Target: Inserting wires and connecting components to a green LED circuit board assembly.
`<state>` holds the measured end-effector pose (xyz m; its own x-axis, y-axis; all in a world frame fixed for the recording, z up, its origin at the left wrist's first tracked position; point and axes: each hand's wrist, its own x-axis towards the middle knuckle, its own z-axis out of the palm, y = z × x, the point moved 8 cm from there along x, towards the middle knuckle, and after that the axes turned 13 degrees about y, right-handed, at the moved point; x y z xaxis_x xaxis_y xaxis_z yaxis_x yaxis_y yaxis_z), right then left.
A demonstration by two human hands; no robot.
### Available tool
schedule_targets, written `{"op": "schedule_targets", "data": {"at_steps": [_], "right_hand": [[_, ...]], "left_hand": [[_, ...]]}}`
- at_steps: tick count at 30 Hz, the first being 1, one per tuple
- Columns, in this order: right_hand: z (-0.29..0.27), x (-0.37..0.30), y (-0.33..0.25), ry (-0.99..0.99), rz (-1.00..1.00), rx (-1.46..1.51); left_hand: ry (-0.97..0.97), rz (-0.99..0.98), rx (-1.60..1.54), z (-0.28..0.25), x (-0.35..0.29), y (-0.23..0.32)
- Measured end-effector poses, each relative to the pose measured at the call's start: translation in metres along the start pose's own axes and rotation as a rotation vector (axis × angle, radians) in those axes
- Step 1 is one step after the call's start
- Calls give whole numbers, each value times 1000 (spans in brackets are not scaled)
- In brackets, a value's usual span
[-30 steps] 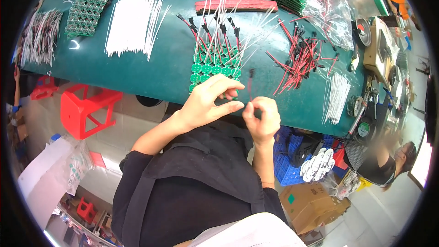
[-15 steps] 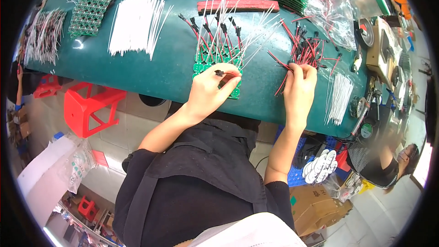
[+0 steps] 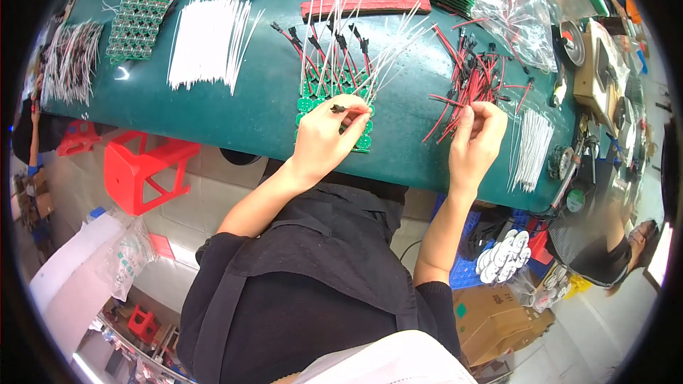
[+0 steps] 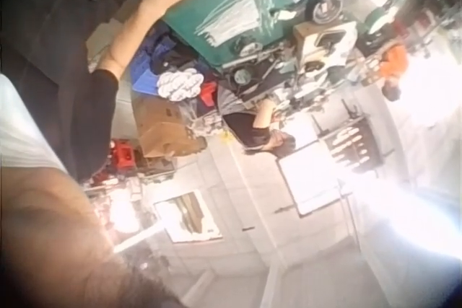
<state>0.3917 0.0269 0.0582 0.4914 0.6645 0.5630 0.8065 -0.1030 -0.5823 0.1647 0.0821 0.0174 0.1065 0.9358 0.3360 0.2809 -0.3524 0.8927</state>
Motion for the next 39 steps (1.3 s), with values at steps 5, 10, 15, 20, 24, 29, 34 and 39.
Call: {"op": "schedule_targets", "data": {"at_steps": [5,10,15,20,24,29,34,39], "right_hand": [[-11,-8,8,113,105,173],[-13,-20,12,108,211,365],[-10,-31,5,-2,377,452],[11,-71,-10,-323,880,804],[24,-102,-17,-517,1015,869],[33,-115,-25,-600,1073,929],[37,-103,-38,-705,976,917],[3,-14,-18,-66,-125,-109]], "left_hand": [[2,12,22,0,0,1],[15,52,49,2,0,4],[1,135,139,4,2,11],[-1,116,156,10,7,14],[24,102,175,6,5,11],[-73,443,94,1,-5,43],[-118,505,9,-3,-10,38],[-25,-18,-146,-23,10,6]]}}
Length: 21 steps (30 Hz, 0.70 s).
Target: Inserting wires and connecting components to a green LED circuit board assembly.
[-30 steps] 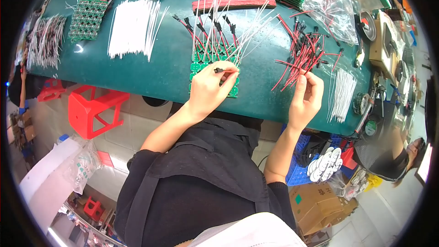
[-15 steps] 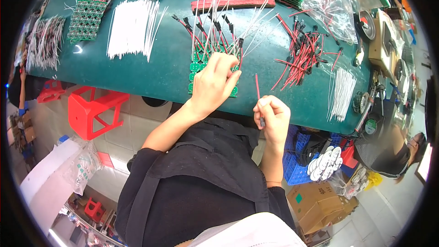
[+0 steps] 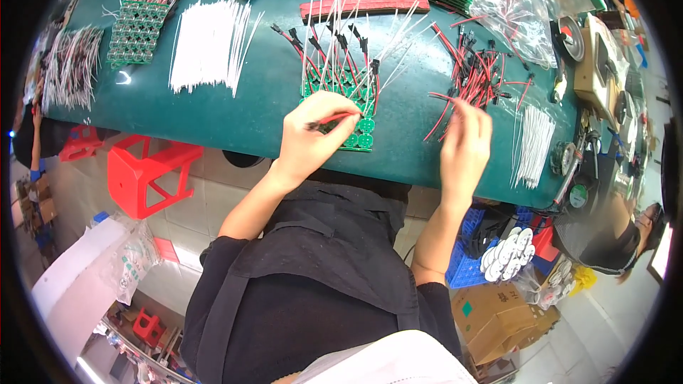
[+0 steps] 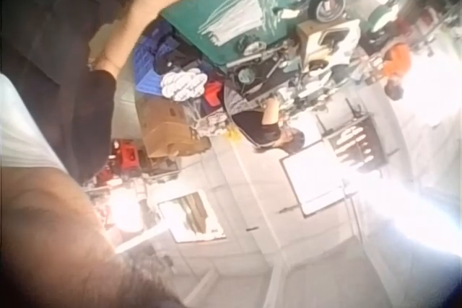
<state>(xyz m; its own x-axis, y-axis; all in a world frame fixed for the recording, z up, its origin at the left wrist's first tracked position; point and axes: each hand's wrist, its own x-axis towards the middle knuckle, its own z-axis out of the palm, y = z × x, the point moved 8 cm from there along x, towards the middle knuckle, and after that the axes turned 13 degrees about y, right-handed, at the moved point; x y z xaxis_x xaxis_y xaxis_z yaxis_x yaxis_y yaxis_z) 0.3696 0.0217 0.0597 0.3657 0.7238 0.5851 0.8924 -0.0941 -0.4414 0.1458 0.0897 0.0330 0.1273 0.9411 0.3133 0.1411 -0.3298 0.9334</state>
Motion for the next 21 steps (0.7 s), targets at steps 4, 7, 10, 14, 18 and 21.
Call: {"op": "schedule_targets", "data": {"at_steps": [4,7,10,14,18,21], "right_hand": [[9,6,28,-62,32,-159],[17,5,34,-171,68,-167],[14,5,38,-70,25,-84],[4,2,37,-8,201,15],[-7,-2,37,29,285,47],[-10,-14,53,92,374,162]], "left_hand": [[0,-178,-85,-2,-1,-17],[6,-252,-99,1,-5,-27],[11,-167,18,2,-4,-24],[22,-139,29,3,-4,-24],[38,-110,60,3,-4,-19],[63,-28,117,5,-4,-15]]}}
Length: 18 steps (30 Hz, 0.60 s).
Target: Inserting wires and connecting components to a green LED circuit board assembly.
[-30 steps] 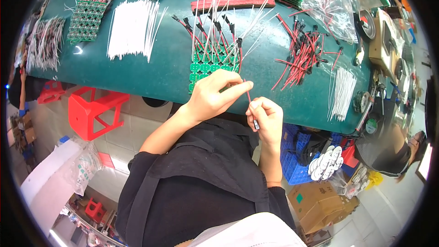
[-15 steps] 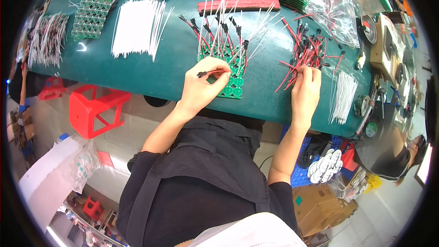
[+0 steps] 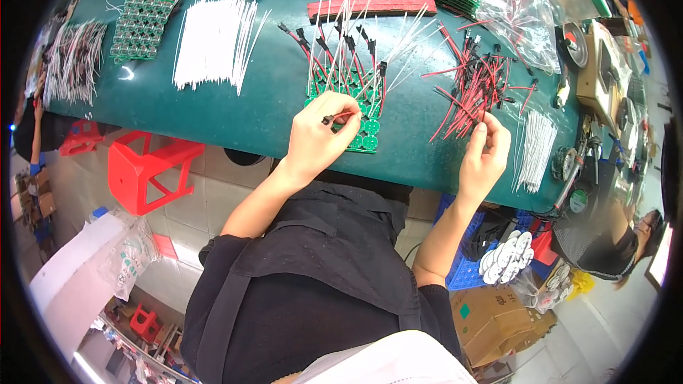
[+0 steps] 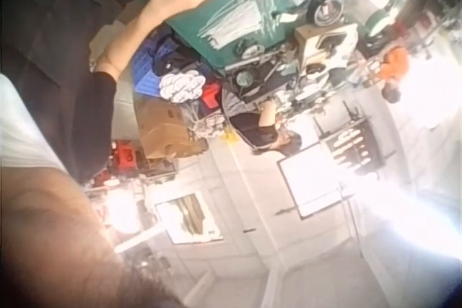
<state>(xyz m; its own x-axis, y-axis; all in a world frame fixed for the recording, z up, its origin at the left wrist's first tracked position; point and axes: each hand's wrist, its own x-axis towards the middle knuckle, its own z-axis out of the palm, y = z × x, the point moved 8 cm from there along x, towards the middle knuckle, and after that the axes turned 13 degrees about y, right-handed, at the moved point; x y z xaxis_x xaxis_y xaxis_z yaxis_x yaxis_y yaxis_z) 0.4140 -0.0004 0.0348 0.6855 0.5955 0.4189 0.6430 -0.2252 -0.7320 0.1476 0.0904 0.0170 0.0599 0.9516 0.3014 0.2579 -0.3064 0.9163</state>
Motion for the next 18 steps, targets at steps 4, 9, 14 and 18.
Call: {"op": "schedule_targets", "data": {"at_steps": [4,9,14,18], "right_hand": [[6,-14,20,-82,463,503],[8,-27,3,-138,517,601],[15,-46,-8,-254,546,745],[26,-68,-25,-371,580,863]], "left_hand": [[30,105,95,-1,-1,9],[20,164,145,1,-2,11],[48,249,171,2,-3,16],[13,137,202,6,0,9]]}}
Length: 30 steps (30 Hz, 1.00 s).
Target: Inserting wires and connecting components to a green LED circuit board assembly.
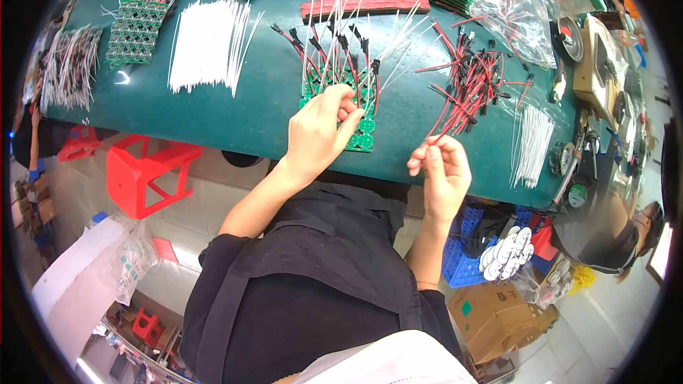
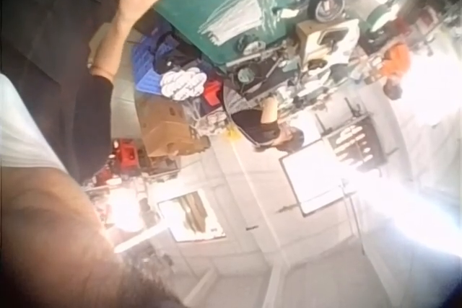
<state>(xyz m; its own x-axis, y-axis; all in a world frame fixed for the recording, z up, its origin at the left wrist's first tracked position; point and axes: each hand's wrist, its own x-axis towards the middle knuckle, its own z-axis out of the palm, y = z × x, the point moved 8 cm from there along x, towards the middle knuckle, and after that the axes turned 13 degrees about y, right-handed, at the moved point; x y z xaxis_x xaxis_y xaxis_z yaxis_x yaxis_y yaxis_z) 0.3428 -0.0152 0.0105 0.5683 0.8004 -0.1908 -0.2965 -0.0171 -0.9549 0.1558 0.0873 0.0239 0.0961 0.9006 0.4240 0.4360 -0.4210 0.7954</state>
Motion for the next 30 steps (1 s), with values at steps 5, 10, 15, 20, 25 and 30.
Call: {"op": "schedule_targets", "data": {"at_steps": [5,10,15,20,25,30], "right_hand": [[19,-15,1,2,-114,-203],[66,-32,-26,-145,-977,-737],[75,-23,-27,-236,-1036,-814],[7,42,-51,201,-880,-1315],[-24,58,-41,206,-706,-1365],[-23,54,-40,237,-670,-1296]], "left_hand": [[-29,3,-21,-4,0,1],[-261,-253,-463,-3,-16,13],[-198,-363,-465,-10,-17,-8],[-19,-233,-255,-26,-1,-20],[23,-169,-180,-24,-2,-20],[22,-149,-152,-25,-2,-19]]}}
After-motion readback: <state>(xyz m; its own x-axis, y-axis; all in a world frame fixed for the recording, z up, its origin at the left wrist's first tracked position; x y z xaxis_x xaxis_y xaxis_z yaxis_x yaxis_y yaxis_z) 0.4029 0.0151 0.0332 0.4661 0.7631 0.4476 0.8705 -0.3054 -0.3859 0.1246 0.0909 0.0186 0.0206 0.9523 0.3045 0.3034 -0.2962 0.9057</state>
